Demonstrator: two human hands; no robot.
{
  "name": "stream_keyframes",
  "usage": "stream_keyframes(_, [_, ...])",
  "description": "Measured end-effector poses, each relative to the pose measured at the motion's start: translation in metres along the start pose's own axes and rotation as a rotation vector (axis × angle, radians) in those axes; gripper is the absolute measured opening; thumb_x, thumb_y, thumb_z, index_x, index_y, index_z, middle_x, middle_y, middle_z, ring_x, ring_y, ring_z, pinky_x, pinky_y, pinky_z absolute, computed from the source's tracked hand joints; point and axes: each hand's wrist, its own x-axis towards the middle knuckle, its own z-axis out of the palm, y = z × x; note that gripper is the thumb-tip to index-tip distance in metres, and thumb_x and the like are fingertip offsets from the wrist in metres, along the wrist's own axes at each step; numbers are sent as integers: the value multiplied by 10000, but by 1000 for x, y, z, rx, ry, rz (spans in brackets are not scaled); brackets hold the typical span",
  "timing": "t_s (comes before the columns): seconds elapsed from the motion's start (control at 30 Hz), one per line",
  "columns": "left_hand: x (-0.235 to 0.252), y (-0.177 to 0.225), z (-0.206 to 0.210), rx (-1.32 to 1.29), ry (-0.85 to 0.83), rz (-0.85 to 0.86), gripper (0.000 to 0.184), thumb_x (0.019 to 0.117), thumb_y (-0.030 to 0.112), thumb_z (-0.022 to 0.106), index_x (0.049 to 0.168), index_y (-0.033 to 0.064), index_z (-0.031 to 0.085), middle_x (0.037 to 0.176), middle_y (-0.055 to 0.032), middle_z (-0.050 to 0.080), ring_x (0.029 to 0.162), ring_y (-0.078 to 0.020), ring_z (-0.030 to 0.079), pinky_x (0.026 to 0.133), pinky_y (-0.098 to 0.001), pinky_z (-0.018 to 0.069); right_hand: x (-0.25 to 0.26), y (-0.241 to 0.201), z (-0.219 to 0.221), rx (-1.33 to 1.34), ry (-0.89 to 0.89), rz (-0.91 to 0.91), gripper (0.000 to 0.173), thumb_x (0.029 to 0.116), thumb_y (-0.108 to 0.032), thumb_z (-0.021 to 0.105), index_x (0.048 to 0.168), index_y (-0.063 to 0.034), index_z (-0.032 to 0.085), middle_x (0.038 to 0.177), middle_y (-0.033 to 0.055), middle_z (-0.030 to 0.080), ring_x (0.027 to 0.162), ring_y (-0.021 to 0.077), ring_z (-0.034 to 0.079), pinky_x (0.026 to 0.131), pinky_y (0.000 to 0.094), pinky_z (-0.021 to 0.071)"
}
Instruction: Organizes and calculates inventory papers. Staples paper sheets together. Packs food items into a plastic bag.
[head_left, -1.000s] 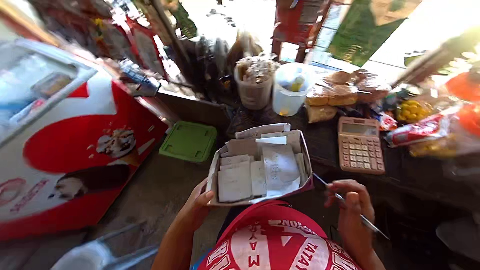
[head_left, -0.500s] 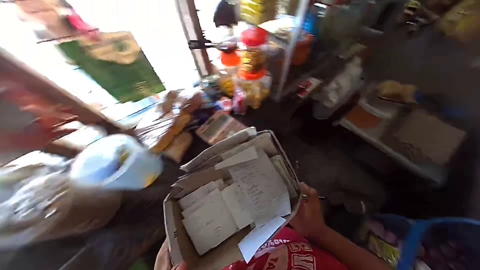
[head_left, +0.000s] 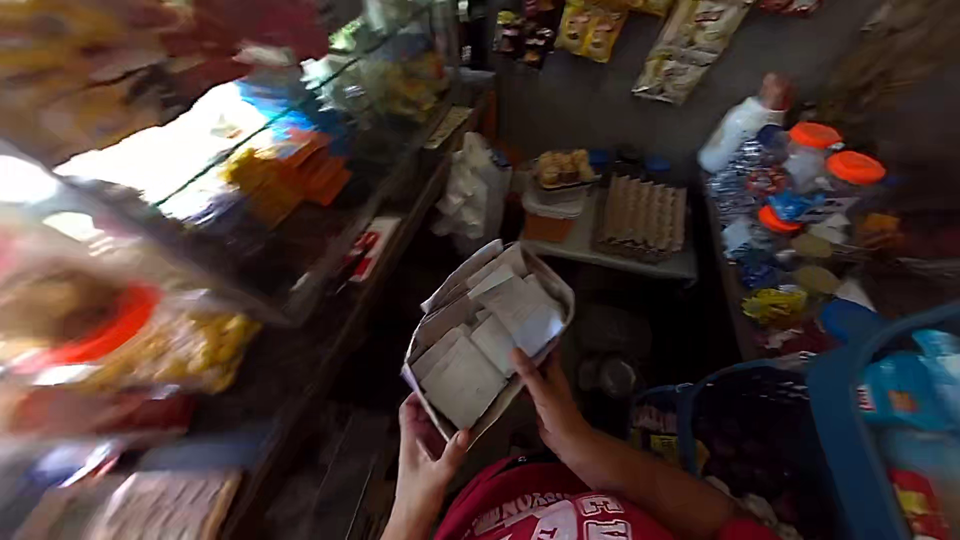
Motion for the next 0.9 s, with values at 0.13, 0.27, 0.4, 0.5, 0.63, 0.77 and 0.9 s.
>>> stream_keyframes(0.13, [46, -25, 65, -17, -164, -63, 1268, 737, 587, 839, 1494, -59, 53, 1323, -51, 579, 1108, -66, 672, 931, -288, 605, 57, -36, -45, 43, 162, -94, 785, 994, -167, 618, 1600, -9, 144, 1469, 199, 492, 1273, 171, 567, 1041, 321, 498])
stream_keyframes(0.27, [107, -42, 94, -123, -497, 17, 1002, 804, 564, 804, 1506, 181, 199, 1390, 22, 598, 1065, -186, 721, 887, -392, 640, 110, -77, -85, 186, 284, -115, 640, 978, -170, 515, 1549, -1, 281, 1385, 183, 523, 1208, 168, 571, 1011, 326, 499])
stream_keyframes(0.4, [178, -54, 112, -65, -618, -42, 880, 887, 564, 712, 1522, 173, 246, 1345, -8, 617, 956, -195, 737, 822, -377, 646, 170, -122, -120, 334, 360, -236, 509, 980, -123, 504, 1475, -68, 399, 1181, 114, 611, 1031, 151, 633, 903, 327, 542])
stream_keyframes(0.5, [235, -68, 119, 26, -630, -190, 858, 955, 500, 669, 1516, 66, 186, 1316, -15, 629, 925, -167, 743, 823, -358, 645, 208, -166, -147, 447, 399, -376, 224, 961, -161, 496, 1174, -130, 557, 962, 19, 673, 856, 106, 670, 761, 308, 575])
stream_keyframes(0.63, [307, -76, 149, 167, -639, -396, 610, 1024, 233, 461, 1511, -10, 186, 1251, -55, 622, 909, -131, 731, 821, -333, 632, 253, -235, -196, 519, 490, -645, 200, 970, -158, 435, 1128, -140, 557, 941, 23, 700, 844, 118, 706, 723, 335, 611])
stream_keyframes(0.77, [360, -80, 184, 231, -647, -465, 541, 1011, 161, 461, 1490, -14, 280, 1234, -67, 626, 888, -130, 729, 803, -325, 633, 271, -289, -264, 359, 695, -827, 237, 1000, -124, 390, 1202, -114, 513, 974, 39, 685, 882, 135, 701, 765, 361, 614])
stream_keyframes(0.9, [392, -88, 214, 245, -666, -501, 490, 1019, 146, 436, 1466, -16, 314, 1226, -46, 624, 891, -107, 726, 794, -304, 632, 248, -337, -351, 142, 856, -851, 216, 1024, -82, 354, 1128, -110, 541, 897, 0, 690, 830, 82, 697, 750, 298, 609])
